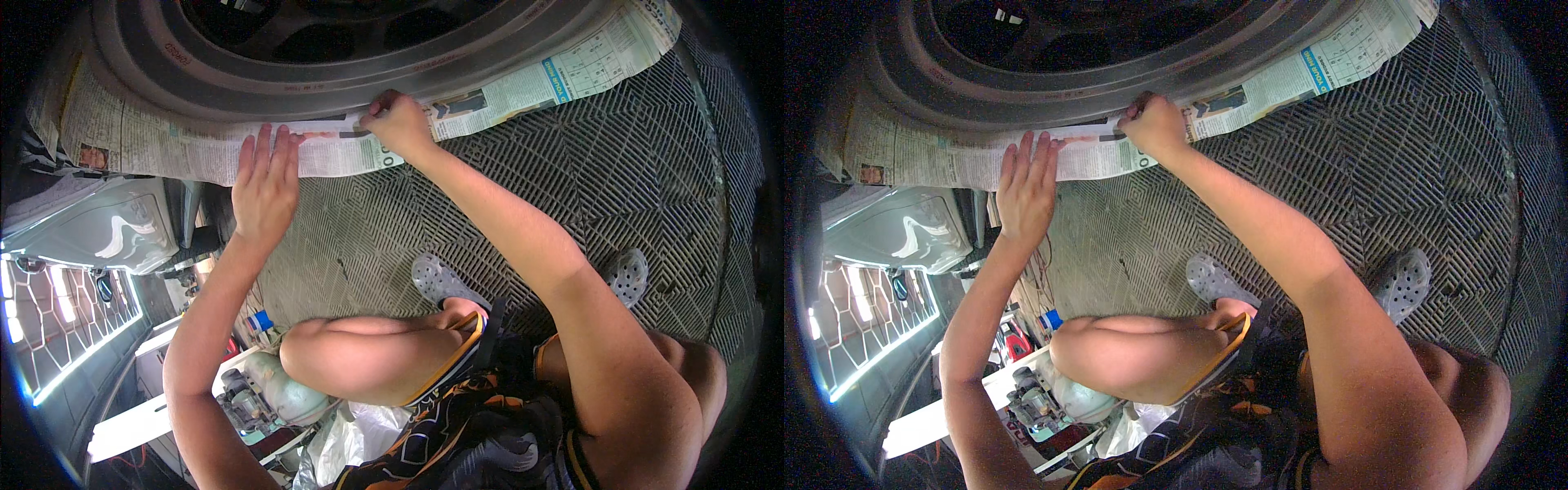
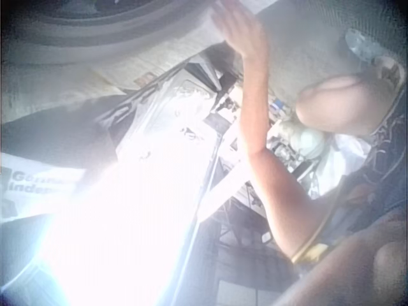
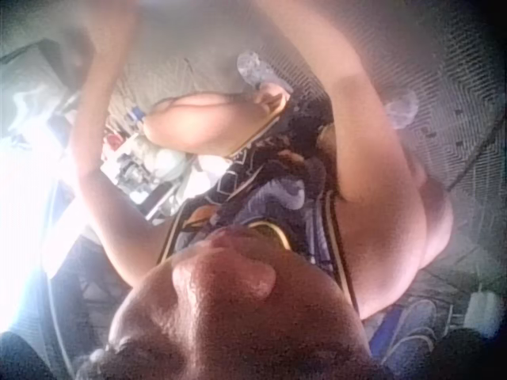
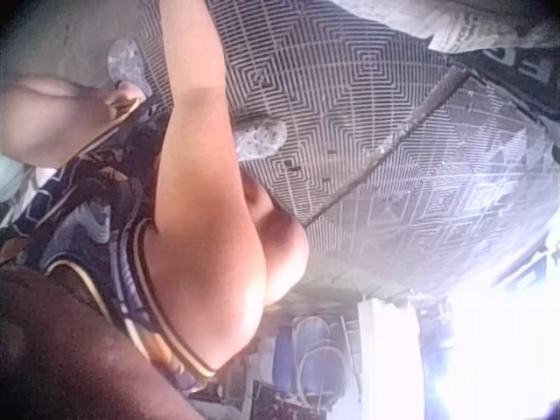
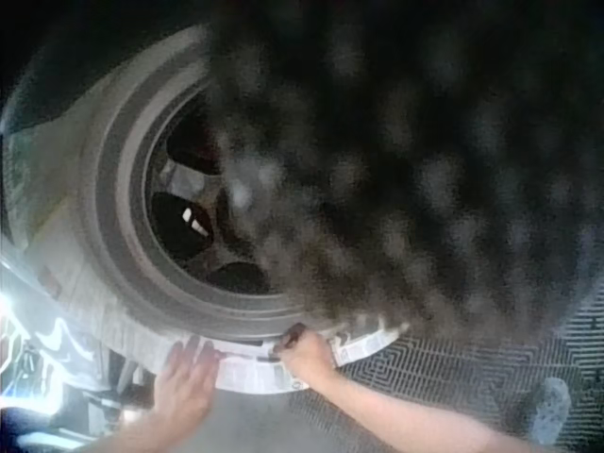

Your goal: The person sits on the floor and uses newspaper and masking tape to cover the sidewall of a car tire. They smooth the newspaper against the tire and apply tape to secure it in place.

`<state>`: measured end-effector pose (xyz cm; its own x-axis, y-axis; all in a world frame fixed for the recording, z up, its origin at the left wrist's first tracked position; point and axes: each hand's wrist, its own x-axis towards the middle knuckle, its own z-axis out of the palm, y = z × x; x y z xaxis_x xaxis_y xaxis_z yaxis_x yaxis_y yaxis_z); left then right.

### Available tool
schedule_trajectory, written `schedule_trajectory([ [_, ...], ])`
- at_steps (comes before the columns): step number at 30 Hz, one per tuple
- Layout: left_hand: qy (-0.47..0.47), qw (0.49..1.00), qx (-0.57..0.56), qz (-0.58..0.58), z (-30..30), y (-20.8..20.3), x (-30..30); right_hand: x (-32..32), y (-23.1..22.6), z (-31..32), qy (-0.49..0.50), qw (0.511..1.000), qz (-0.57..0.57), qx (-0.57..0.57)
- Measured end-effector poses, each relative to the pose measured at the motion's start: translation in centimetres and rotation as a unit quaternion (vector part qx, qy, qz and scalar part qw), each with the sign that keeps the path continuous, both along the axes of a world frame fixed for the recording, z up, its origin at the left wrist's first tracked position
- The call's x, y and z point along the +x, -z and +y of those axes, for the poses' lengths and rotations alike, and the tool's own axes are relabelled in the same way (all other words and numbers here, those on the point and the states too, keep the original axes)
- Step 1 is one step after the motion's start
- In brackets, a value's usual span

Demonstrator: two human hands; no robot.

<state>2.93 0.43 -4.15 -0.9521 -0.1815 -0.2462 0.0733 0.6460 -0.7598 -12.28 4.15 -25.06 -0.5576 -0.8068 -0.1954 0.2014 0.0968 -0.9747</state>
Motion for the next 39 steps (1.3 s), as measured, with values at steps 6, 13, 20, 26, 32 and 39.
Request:
schedule_trajectory([
  [6,0.008,1.0,0.007,0.003,-0.5,0.1,0.0,0.5,0.4,-0.6,0.019,0.999,0.029,-0.007],
  [13,0.004,1.0,0.005,0.009,-0.1,0.3,-0.8,-0.2,0.0,-0.5,0.0,1.0,0.01,0.015],
  [20,-0.013,1.0,-0.004,0.007,-0.3,0.4,-0.6,0.1,0.0,-0.6,0.004,1.0,0.017,0.01],
  [26,-0.025,1.0,-0.016,0.002,0.3,0.6,-0.7,0.5,0.6,-0.8,0.051,0.999,0.0,0.0],
  [32,-0.04,0.999,-0.026,-0.016,0.4,0.7,-0.6,0.8,0.3,-0.7,0.084,0.996,0.032,0.018],
  [39,-0.046,0.998,-0.047,-0.006,0.5,1.1,-0.2,2.1,0.4,-0.2,0.156,0.986,0.013,-0.065],
])
